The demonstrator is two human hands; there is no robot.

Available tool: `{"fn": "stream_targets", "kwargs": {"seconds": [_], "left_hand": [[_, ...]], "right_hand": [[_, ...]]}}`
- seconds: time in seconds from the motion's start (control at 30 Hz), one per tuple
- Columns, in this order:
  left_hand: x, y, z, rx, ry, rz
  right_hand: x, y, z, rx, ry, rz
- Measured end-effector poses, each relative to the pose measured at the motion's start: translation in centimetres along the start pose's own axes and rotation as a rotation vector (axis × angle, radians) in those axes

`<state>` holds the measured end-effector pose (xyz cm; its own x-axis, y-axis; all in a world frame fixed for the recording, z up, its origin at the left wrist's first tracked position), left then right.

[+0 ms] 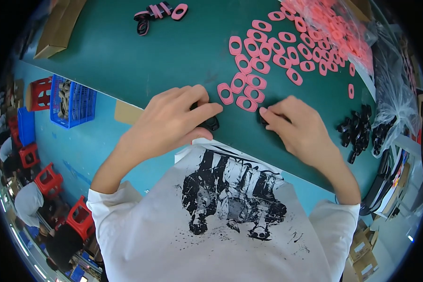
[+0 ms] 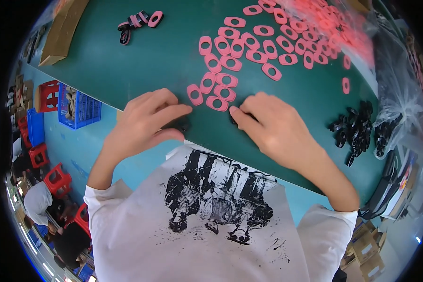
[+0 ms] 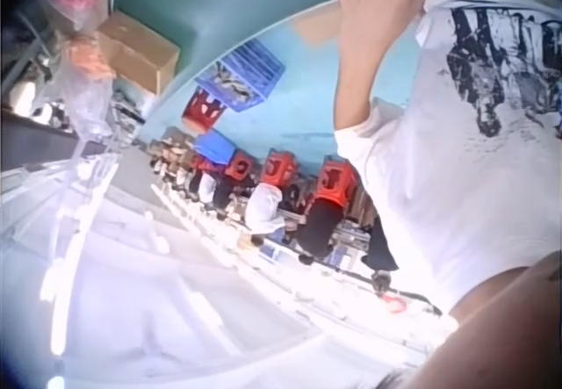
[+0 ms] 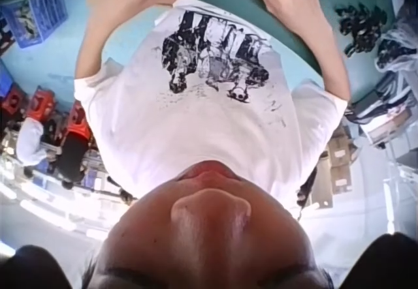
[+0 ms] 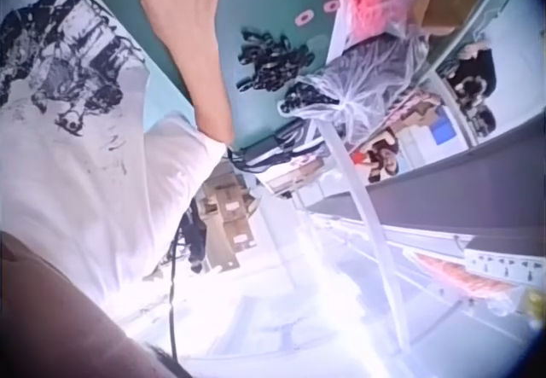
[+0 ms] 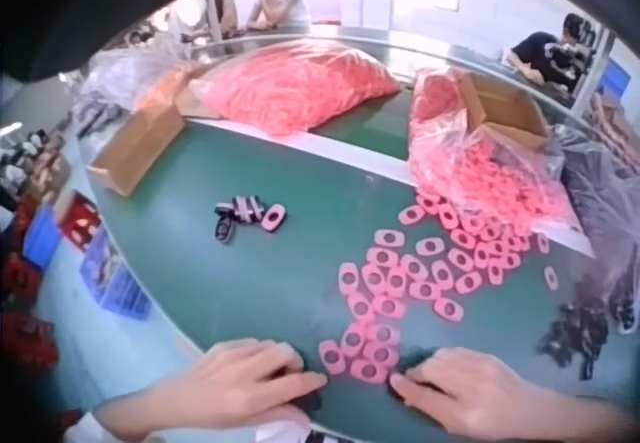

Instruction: The person assembles small black plastic components by hand, fitting them into pink oval rings on an assembly line.

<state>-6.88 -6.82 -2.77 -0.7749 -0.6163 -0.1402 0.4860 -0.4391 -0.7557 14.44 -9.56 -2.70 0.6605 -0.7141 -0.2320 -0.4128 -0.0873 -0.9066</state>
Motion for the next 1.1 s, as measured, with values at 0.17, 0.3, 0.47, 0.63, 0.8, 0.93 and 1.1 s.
{"fn": "stream_targets", "kwargs": {"seconds": [0.17, 0.3, 0.47, 0.63, 0.8, 0.93, 1.1], "left_hand": [[-0.5, 0.5, -0.2, 0.016, 0.033, -0.011], [-0.2, -0.1, -0.9, 0.02, 0.011, 0.061], [-0.5, -0.7, -1.0, 0.043, -0.017, 0.092], [-1.7, -0.8, -0.8, 0.029, 0.023, 0.072], [-3.2, -0.6, -1.0, -0.033, 0.214, 0.087], [-3.6, -0.1, -1.3, -0.006, 0.247, 0.029], [-2.6, 0.0, -0.9, -0.013, 0.11, -0.046]], "right_hand": [[0.9, 0.4, 1.7, -0.248, 0.113, 0.015], [1.3, -0.3, 3.3, -0.524, 0.322, 0.043], [1.8, -0.8, 2.9, -0.493, 0.312, 0.055], [0.0, -0.7, 1.0, -0.125, 0.038, -0.034], [0.3, -0.4, 0.5, -0.017, 0.076, -0.052], [0.7, -0.5, 0.5, -0.064, 0.076, -0.026], [0.4, -0.2, 1.0, -0.132, 0.116, -0.049]]}}
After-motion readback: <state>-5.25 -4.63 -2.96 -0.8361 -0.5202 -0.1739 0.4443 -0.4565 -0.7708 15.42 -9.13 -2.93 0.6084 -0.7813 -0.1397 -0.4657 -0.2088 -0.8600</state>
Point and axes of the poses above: each hand's wrist, its own x-axis away from the middle knuckle, its own y-axis out of the palm, z = x × y, the point moved 5 cm from there along -x, towards the middle knuckle, and after that the axes turned 7 degrees about x, right-handed, at the moved point
